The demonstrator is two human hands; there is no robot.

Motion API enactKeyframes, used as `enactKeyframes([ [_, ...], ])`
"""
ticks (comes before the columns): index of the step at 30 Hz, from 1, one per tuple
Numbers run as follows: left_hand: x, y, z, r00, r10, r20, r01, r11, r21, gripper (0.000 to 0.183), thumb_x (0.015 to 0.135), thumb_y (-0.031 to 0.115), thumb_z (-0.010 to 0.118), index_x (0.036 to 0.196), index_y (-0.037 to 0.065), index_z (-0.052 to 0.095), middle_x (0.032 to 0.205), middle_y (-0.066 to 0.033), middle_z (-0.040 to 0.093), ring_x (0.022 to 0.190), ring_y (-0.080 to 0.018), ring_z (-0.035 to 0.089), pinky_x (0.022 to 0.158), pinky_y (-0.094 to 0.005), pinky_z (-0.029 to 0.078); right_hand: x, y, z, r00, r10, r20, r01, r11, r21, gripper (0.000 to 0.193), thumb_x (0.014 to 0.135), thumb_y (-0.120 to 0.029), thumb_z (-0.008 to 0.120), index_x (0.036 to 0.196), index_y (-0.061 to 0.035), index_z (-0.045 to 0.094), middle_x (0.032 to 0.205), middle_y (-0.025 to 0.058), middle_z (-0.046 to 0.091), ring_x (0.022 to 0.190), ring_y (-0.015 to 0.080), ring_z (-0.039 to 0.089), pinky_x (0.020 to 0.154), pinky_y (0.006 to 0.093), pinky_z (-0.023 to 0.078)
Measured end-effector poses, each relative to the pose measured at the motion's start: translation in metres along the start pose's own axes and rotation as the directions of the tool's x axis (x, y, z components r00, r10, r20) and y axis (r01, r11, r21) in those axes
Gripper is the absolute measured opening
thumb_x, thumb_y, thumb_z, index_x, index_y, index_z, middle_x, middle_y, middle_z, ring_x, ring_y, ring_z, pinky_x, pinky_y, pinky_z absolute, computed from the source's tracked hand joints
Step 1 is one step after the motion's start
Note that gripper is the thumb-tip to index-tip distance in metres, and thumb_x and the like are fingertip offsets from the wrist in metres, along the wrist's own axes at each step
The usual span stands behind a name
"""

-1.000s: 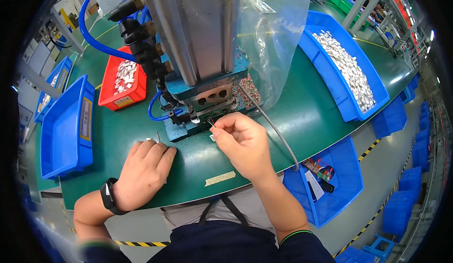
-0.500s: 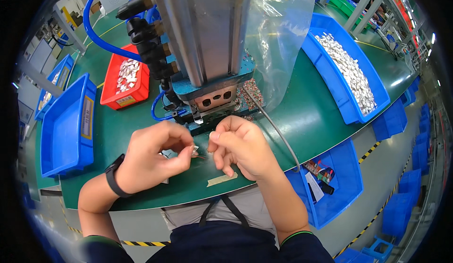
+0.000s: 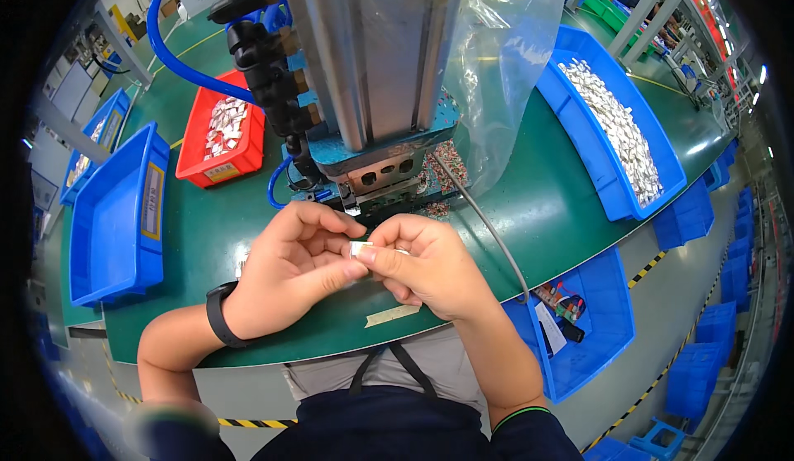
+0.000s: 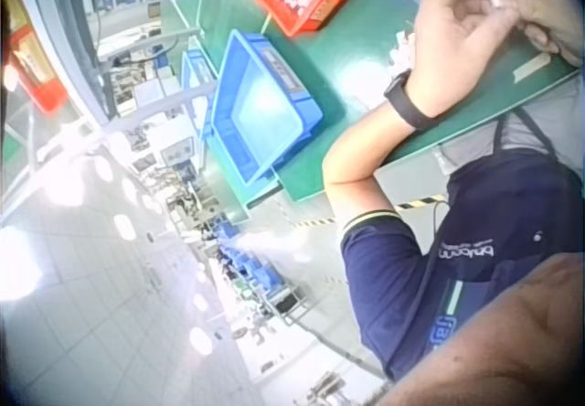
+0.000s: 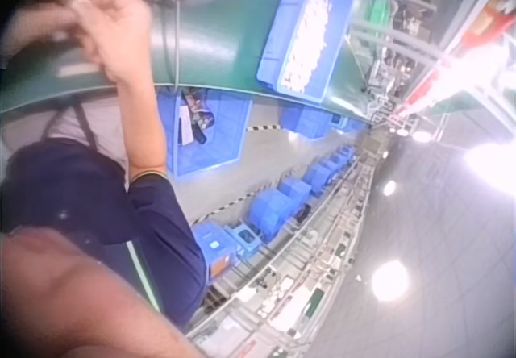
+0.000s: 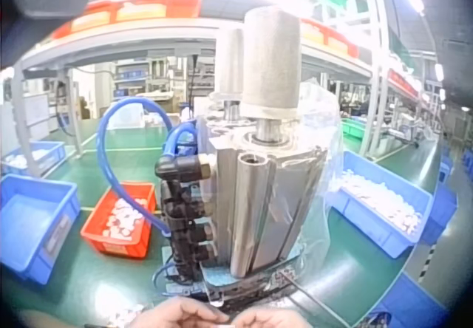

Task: The person picks small white rectangular components from a pile on a green table and inserts them into a machine fixture. After the machine processes the item, the person removes the finished component and places it into a blue bin. The person repeats this cycle of picking, inserting, and binning throughout the video.

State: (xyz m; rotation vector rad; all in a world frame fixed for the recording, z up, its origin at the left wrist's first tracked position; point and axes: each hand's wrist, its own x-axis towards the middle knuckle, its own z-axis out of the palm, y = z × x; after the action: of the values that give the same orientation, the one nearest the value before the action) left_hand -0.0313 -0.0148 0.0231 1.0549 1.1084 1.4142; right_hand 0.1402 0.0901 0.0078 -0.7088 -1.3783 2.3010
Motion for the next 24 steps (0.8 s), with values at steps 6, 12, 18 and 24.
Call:
enactKeyframes([
  [6, -0.004, -0.007, -0.006, 0.998, 0.046, 0.034, -0.051, 0.988, 0.149, 0.026, 0.094, 0.002, 0.065, 0.115, -0.003, 0.05, 0.108, -0.0114, 0.06, 0.098, -0.0154, 0.064, 0.086, -0.0282, 0.055, -0.002, 0.002, -0.001, 0.999, -0.016, 0.027, 0.016, 1.0, 0.004, 0.015, 0.092, -0.014, 0.07, 0.091, -0.0012, 0.062, 0.067, 0.0, 0.057, 0.049, 0.0028, 0.046, 0.04, 0.0183, 0.032],
  [12, -0.005, -0.002, -0.01, 0.995, 0.075, 0.07, -0.098, 0.891, 0.443, 0.029, 0.093, 0.003, 0.066, 0.117, -0.002, 0.051, 0.106, -0.0114, 0.064, 0.099, -0.0156, 0.066, 0.082, -0.0274, 0.054, -0.003, 0.006, -0.005, 0.998, -0.054, 0.029, 0.057, 0.991, -0.123, 0.011, 0.092, -0.01, 0.069, 0.089, -0.0013, 0.062, 0.073, -0.0019, 0.059, 0.059, 0.0012, 0.048, 0.05, 0.018, 0.036],
  [18, -0.004, 0.01, -0.01, 0.982, 0.087, 0.17, -0.172, 0.79, 0.588, 0.03, 0.095, 0.005, 0.064, 0.12, -0.001, 0.049, 0.106, -0.0118, 0.065, 0.098, -0.0165, 0.068, 0.081, -0.028, 0.053, -0.004, 0.001, 0.0, 0.994, -0.046, 0.094, 0.058, 0.99, -0.126, 0.011, 0.092, -0.011, 0.069, 0.09, -0.0013, 0.063, 0.078, -0.0026, 0.061, 0.07, 0.0014, 0.051, 0.059, 0.0198, 0.039],
  [24, -0.004, 0.013, -0.01, 0.975, 0.064, 0.215, -0.182, 0.789, 0.587, 0.029, 0.096, 0.005, 0.063, 0.121, 0.0, 0.049, 0.106, -0.0124, 0.061, 0.098, -0.0186, 0.067, 0.083, -0.0291, 0.052, -0.005, 0.0, -0.004, 0.983, 0.008, 0.184, 0.015, 0.993, -0.119, 0.014, 0.093, -0.013, 0.068, 0.087, -0.0009, 0.064, 0.076, -0.0015, 0.061, 0.067, 0.0025, 0.052, 0.055, 0.0194, 0.039],
])
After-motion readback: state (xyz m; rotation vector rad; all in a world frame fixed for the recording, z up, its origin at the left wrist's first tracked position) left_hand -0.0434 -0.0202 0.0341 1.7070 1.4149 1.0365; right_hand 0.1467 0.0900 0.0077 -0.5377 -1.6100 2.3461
